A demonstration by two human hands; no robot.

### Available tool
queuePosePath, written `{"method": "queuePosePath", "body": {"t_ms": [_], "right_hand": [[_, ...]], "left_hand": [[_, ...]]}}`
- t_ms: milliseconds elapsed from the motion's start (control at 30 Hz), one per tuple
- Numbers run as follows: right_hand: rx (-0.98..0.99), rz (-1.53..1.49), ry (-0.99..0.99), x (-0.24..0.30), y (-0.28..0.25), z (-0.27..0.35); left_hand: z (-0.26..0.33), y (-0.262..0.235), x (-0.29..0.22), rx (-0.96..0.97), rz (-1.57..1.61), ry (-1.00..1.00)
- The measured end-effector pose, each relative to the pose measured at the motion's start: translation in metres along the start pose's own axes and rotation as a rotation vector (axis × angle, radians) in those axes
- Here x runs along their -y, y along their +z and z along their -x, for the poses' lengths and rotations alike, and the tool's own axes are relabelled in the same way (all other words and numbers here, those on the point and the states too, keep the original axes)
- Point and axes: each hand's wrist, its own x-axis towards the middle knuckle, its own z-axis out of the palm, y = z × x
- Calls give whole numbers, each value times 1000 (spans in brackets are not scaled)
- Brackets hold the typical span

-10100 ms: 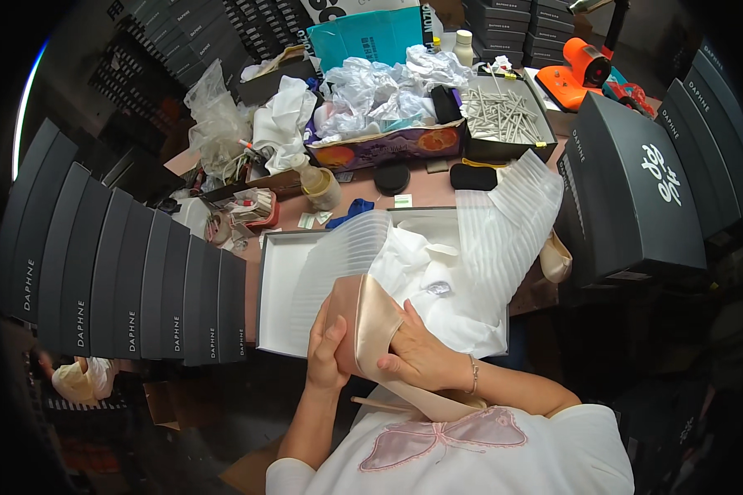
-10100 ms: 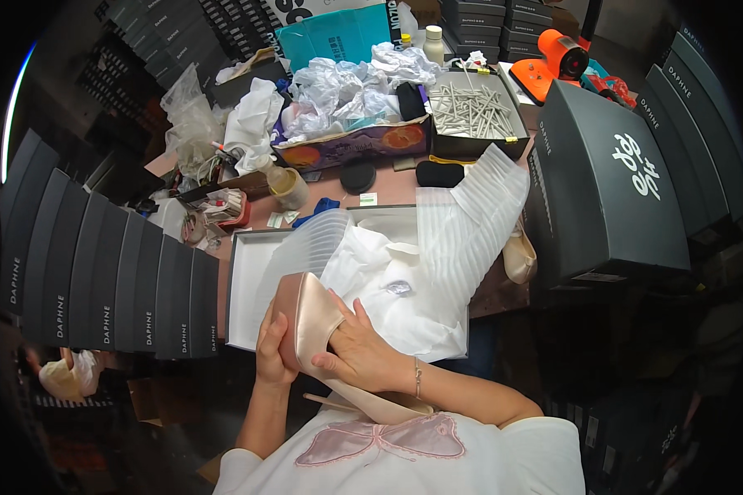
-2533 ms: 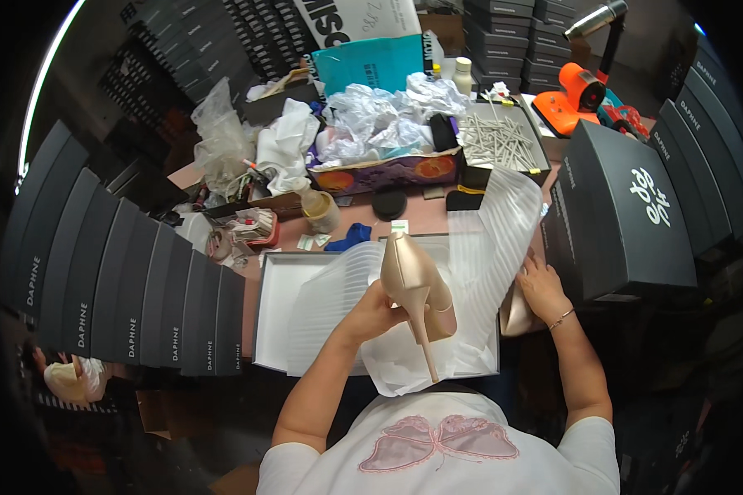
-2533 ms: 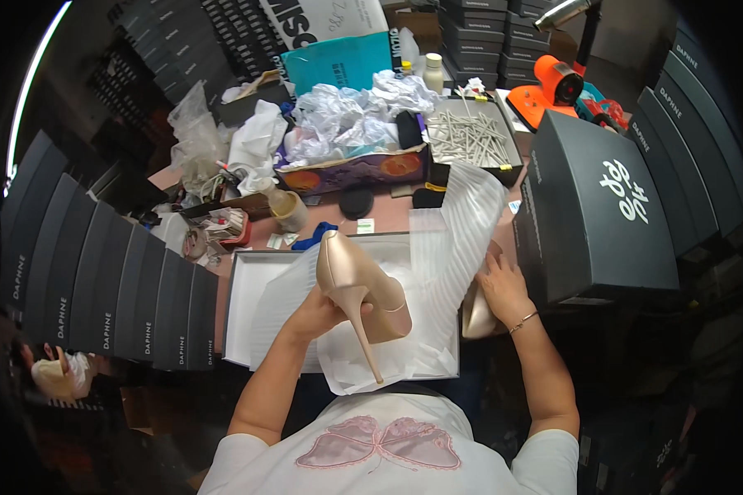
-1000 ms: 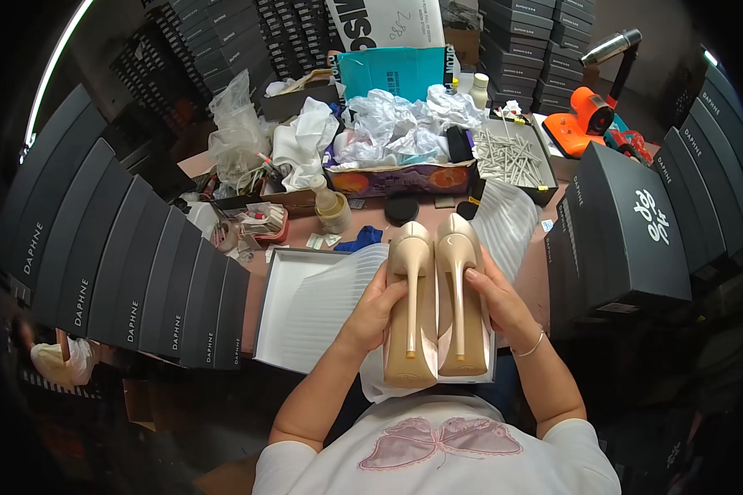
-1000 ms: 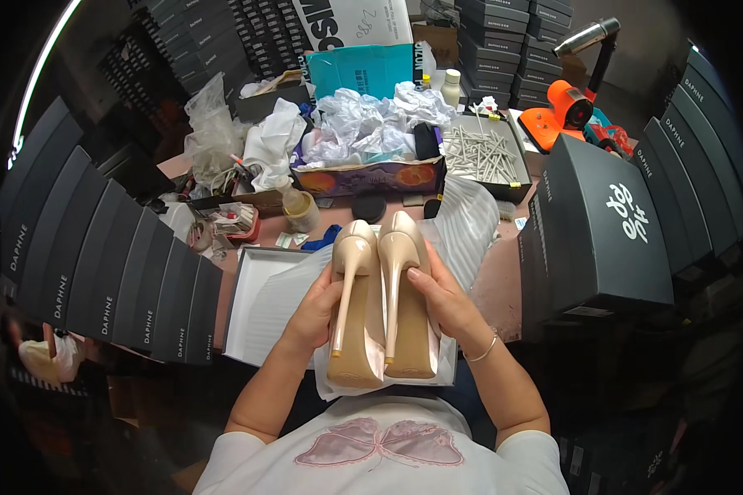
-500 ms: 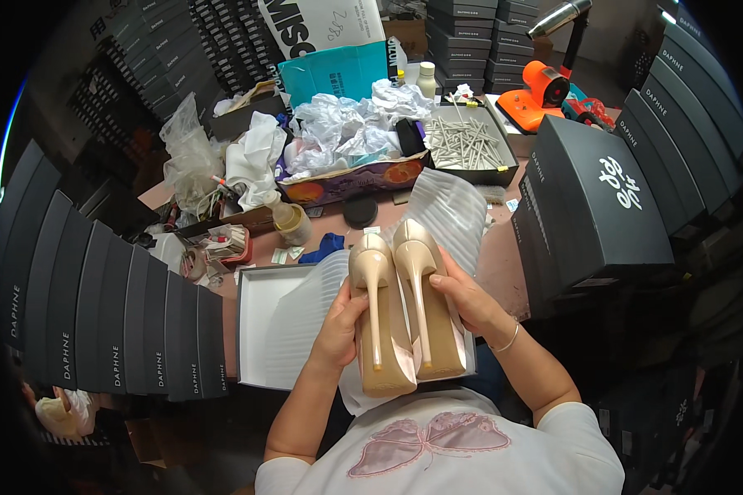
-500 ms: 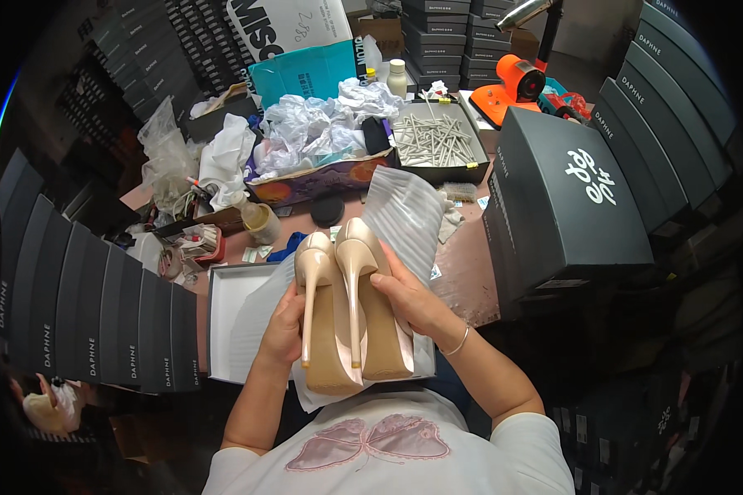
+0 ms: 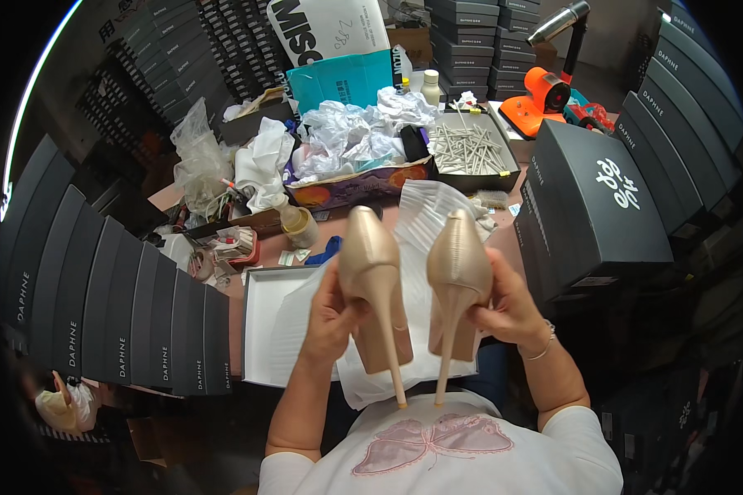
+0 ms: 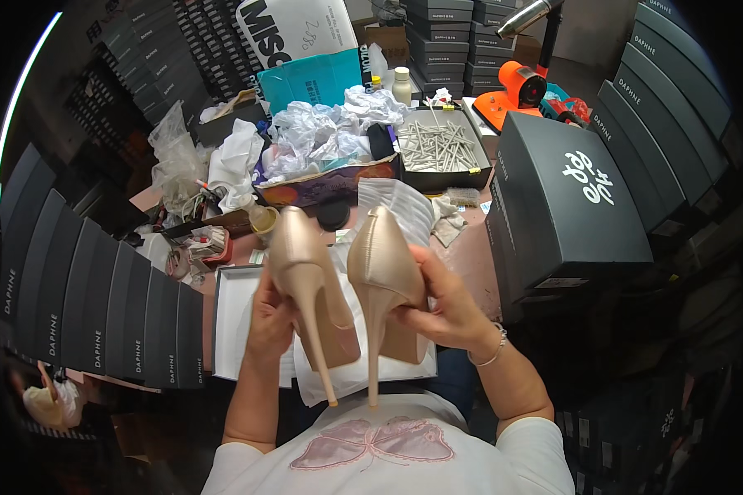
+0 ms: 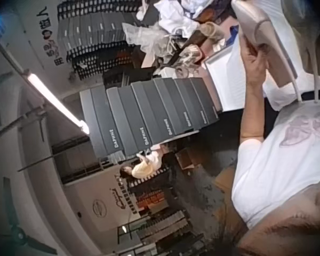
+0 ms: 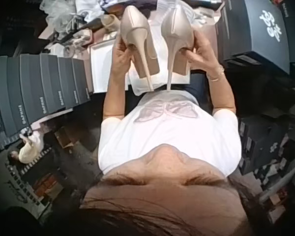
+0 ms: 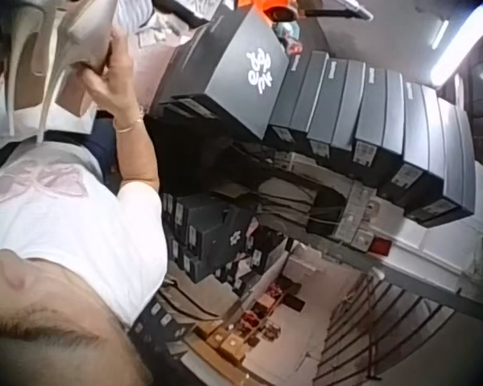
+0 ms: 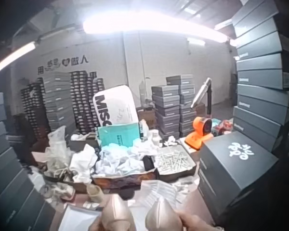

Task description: Package high-heeled shoes into boxes using protective wrapping and tissue paper.

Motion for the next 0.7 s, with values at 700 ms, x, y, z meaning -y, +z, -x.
{"method": "queuePosePath", "body": {"t_ms": [700], "right_hand": [[446, 291, 145, -30, 38, 3]], "left_hand": [[-4, 31, -31, 966, -1761, 321]]}}
